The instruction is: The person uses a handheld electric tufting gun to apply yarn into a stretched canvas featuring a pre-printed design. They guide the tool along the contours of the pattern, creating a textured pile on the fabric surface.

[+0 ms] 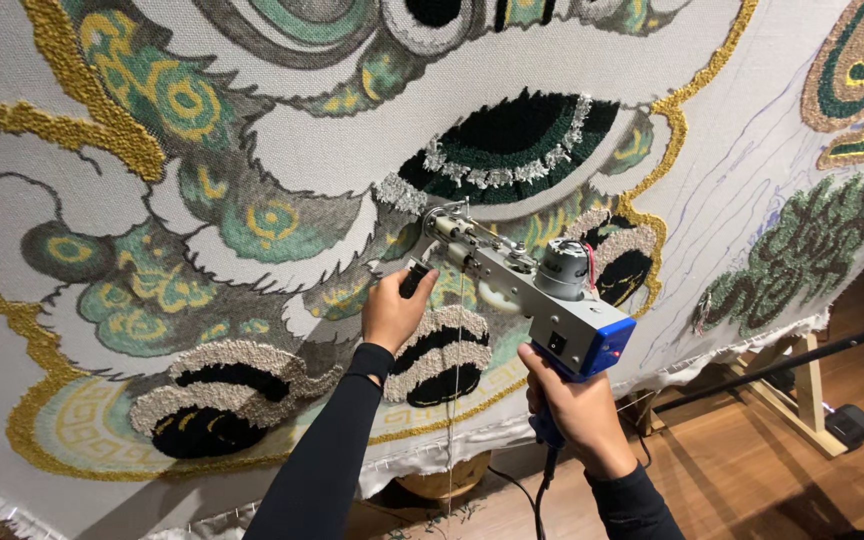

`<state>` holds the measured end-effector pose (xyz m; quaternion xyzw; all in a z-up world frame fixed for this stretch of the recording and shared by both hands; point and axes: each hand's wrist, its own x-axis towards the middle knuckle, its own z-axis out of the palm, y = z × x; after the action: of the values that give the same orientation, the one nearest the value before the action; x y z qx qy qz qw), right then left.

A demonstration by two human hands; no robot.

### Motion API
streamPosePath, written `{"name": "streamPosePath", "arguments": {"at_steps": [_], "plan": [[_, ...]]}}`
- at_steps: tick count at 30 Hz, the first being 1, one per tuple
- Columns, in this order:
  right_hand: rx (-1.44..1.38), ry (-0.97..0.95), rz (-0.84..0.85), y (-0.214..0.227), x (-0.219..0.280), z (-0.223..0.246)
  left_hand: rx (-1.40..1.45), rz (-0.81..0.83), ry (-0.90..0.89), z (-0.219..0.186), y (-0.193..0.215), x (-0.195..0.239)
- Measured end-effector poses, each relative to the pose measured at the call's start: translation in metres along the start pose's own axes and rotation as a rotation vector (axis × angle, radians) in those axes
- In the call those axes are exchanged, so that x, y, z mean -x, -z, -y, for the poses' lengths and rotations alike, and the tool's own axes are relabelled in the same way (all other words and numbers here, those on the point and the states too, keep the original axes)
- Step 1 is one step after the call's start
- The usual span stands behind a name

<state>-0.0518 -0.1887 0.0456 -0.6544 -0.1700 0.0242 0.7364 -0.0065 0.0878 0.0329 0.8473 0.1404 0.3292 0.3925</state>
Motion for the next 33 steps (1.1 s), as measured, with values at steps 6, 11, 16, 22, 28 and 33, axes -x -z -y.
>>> {"name": "streamPosePath", "arguments": {"at_steps": [6,11,16,22,28,33], "plan": [[-0.048,-0.026,-0.015,-0.004,-0.002,0.005,0.018,-0.023,-0.063,-0.001,0.003,-0.004],[-0.096,-0.036,-0.016,-0.004,-0.007,0.013,0.027,-0.02,-0.078,-0.007,0.005,-0.01],[-0.113,-0.044,0.001,-0.005,-0.007,0.019,0.028,-0.033,-0.116,-0.006,0.004,-0.014],[-0.163,-0.055,-0.001,-0.007,-0.008,0.019,-0.005,-0.008,-0.073,-0.01,0.01,-0.014],[-0.138,-0.039,-0.005,-0.005,-0.015,0.017,-0.007,-0.026,-0.076,-0.015,0.012,-0.017],[-0.121,-0.022,0.0,-0.003,-0.016,0.017,-0.018,-0.033,-0.083,-0.015,0.01,-0.017]]}}
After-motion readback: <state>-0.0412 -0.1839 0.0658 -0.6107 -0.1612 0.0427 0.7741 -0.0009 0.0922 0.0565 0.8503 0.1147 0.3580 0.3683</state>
